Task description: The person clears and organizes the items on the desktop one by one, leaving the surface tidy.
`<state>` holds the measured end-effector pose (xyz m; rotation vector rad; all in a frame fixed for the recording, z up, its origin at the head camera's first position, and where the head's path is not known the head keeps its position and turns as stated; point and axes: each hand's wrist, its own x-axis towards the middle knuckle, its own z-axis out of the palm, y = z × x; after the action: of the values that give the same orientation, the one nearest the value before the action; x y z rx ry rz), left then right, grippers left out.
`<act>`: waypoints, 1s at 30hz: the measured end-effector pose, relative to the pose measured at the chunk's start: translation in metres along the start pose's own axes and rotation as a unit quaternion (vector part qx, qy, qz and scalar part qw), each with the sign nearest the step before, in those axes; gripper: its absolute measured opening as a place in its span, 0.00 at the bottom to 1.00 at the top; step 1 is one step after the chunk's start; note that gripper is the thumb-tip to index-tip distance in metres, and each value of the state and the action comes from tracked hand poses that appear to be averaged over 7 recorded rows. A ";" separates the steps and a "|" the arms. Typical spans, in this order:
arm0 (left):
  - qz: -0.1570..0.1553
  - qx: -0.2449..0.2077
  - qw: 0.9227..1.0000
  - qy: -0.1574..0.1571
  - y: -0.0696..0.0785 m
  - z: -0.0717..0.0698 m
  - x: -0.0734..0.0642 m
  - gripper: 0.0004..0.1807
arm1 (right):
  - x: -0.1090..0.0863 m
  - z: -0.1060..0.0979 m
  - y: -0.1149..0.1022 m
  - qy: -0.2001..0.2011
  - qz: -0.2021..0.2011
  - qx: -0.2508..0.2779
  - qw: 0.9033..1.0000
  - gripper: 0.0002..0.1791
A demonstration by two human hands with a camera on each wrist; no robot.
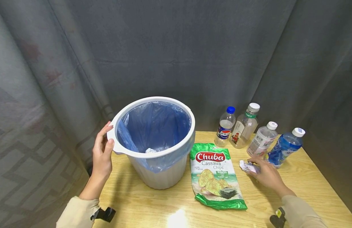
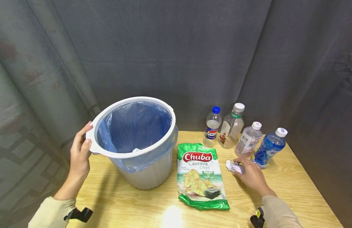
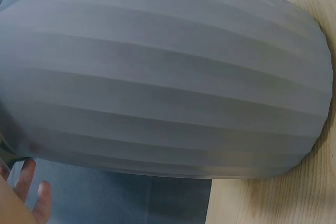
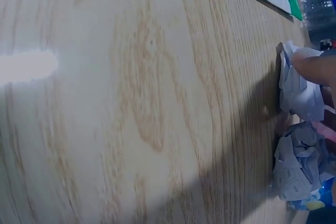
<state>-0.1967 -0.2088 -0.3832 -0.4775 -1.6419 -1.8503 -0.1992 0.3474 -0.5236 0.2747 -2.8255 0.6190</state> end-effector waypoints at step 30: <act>-0.003 0.011 1.000 -0.003 0.003 0.001 0.000 0.22 | 0.000 -0.010 -0.011 0.041 -0.004 0.051 0.998 0.25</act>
<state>-0.1949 -0.2080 -0.3813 -0.4692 -1.6678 -1.8337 -0.1945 0.3417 -0.5101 0.2735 -2.7182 0.7550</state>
